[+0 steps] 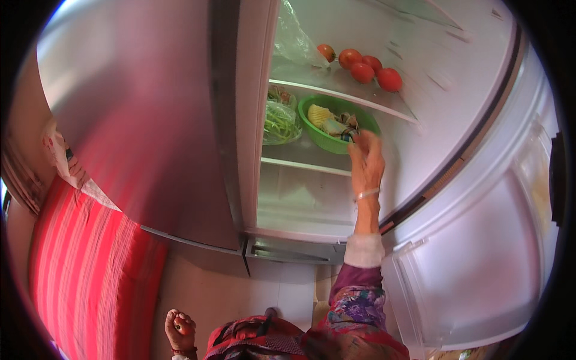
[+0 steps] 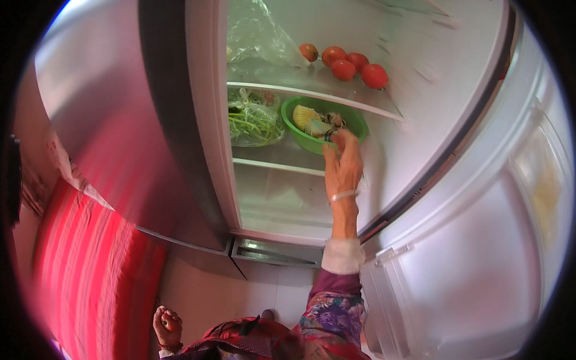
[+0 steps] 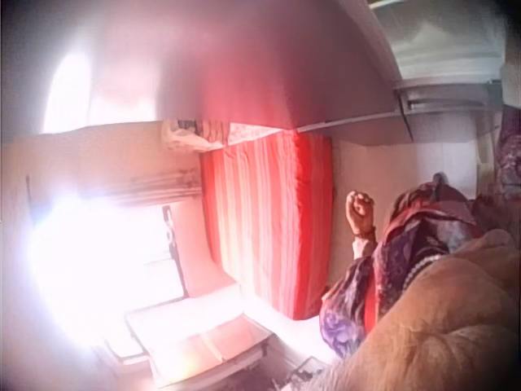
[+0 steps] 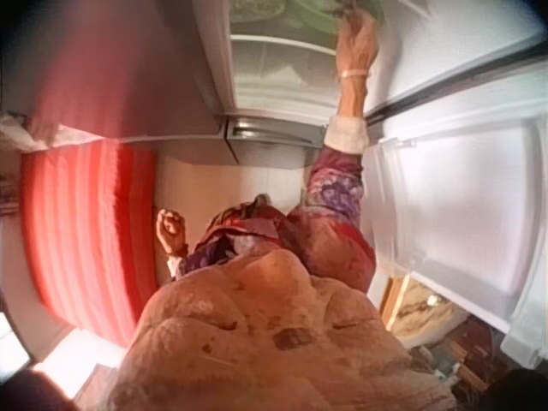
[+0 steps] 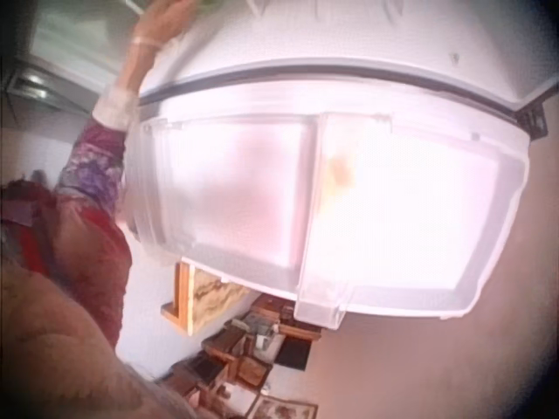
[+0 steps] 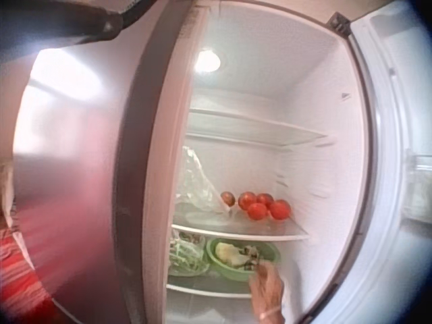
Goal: The person scoops powder from a large container into a metal bowl, walks through a courtyard to a different room, and places a tomato and a basket of food items into a refrigerator.
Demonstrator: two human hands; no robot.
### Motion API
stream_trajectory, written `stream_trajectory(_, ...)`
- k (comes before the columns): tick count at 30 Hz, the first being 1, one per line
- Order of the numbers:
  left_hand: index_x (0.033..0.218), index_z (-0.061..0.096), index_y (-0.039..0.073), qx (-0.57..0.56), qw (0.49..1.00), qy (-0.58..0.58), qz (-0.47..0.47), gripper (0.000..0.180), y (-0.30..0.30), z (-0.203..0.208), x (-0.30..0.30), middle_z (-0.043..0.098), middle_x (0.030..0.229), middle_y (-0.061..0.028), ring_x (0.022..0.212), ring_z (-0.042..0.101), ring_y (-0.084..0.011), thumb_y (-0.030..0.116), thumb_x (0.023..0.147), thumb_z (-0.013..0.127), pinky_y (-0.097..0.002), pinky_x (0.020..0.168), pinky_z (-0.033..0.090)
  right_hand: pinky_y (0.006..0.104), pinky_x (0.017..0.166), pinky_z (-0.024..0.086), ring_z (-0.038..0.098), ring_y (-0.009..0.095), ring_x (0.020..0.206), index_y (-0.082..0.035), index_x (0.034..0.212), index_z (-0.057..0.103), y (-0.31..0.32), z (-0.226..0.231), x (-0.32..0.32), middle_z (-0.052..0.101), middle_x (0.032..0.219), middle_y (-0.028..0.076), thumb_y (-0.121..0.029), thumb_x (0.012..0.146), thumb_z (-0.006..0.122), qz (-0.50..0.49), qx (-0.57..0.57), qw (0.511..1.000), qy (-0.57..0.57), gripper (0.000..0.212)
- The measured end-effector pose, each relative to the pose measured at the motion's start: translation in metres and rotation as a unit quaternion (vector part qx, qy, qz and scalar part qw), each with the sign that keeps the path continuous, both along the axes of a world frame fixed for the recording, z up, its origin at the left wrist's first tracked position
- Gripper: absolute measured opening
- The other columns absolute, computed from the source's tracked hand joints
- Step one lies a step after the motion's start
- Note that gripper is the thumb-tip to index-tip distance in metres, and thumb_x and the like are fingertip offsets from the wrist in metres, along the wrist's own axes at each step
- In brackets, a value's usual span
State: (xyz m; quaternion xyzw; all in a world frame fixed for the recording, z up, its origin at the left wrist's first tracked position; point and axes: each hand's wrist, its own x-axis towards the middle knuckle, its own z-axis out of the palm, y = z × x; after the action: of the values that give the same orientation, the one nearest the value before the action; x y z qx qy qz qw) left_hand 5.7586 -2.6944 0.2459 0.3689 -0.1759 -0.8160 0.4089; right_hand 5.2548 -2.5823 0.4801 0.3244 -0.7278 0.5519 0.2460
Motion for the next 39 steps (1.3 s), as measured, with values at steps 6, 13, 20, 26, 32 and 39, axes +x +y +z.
stream_trajectory(6,0.089,0.055,0.014,-0.017,0.999,-0.01,0.031,0.016,0.014,-0.005,-0.011,0.059,0.07,0.0009,0.063,0.056,-0.0141,0.029,0.089,0.051,-0.0267,0.051,0.043,0.0403,0.093,0.042,0.053,0.032,0.108,-0.006,0.119,0.054,-0.04,0.024,-0.081,0.056,0.118,0.016,-0.021,0.077,0.063,-0.039,0.316,0.948,0.02,0.045)
stream_trajectory(13,0.089,0.055,0.013,-0.01,0.999,0.03,0.034,0.016,0.009,-0.015,-0.02,0.059,0.07,-0.0002,0.063,0.057,-0.0145,0.027,0.09,0.049,-0.0271,0.048,0.043,0.0344,0.088,0.044,0.058,0.029,0.102,-0.006,0.112,0.06,-0.056,0.012,-0.129,0.062,0.107,0.015,-0.022,0.073,0.066,-0.003,0.487,0.872,-0.049,0.043)
stream_trajectory(20,0.089,0.055,0.012,-0.014,0.999,0.027,0.04,0.016,0.001,-0.008,-0.03,0.061,0.07,-0.001,0.062,0.057,-0.0151,0.027,0.09,0.049,-0.0277,0.049,0.044,0.0352,0.074,0.048,0.061,0.031,0.087,-0.003,0.086,0.068,-0.051,0.015,-0.12,0.064,0.089,0.017,-0.026,0.071,0.065,0.091,0.494,0.864,-0.03,0.027)
stream_trajectory(26,0.09,0.055,0.011,0.0,0.999,0.031,0.036,0.017,-0.003,-0.016,-0.03,0.061,0.07,-0.0015,0.061,0.058,-0.0155,0.027,0.09,0.049,-0.0282,0.048,0.044,0.0312,0.06,0.044,0.054,0.023,0.061,-0.001,0.081,0.065,-0.016,0.016,-0.116,0.062,0.069,0.012,-0.021,0.072,0.063,0.056,0.205,0.969,-0.123,0.022)
stream_trajectory(32,0.09,0.055,0.011,0.0,1.0,0.019,0.022,0.017,-0.005,-0.018,-0.031,0.061,0.07,-0.0015,0.062,0.057,-0.0157,0.027,0.091,0.049,-0.028,0.048,0.044,0.0218,0.062,0.045,0.056,0.011,0.066,0.002,0.094,0.063,0.0,0.024,-0.096,0.061,0.071,0.006,-0.018,0.082,0.057,0.176,-0.049,0.957,-0.227,0.023)
stream_trajectory(39,0.09,0.055,0.011,0.002,0.999,0.024,0.023,0.018,-0.008,-0.015,-0.035,0.06,0.071,-0.0014,0.063,0.057,-0.0157,0.028,0.091,0.048,-0.0281,0.049,0.043,0.0298,0.074,0.048,0.063,0.023,0.084,-0.003,0.109,0.058,-0.009,0.033,-0.089,0.065,0.096,0.015,-0.032,0.082,0.059,0.121,0.146,0.968,-0.164,0.04)
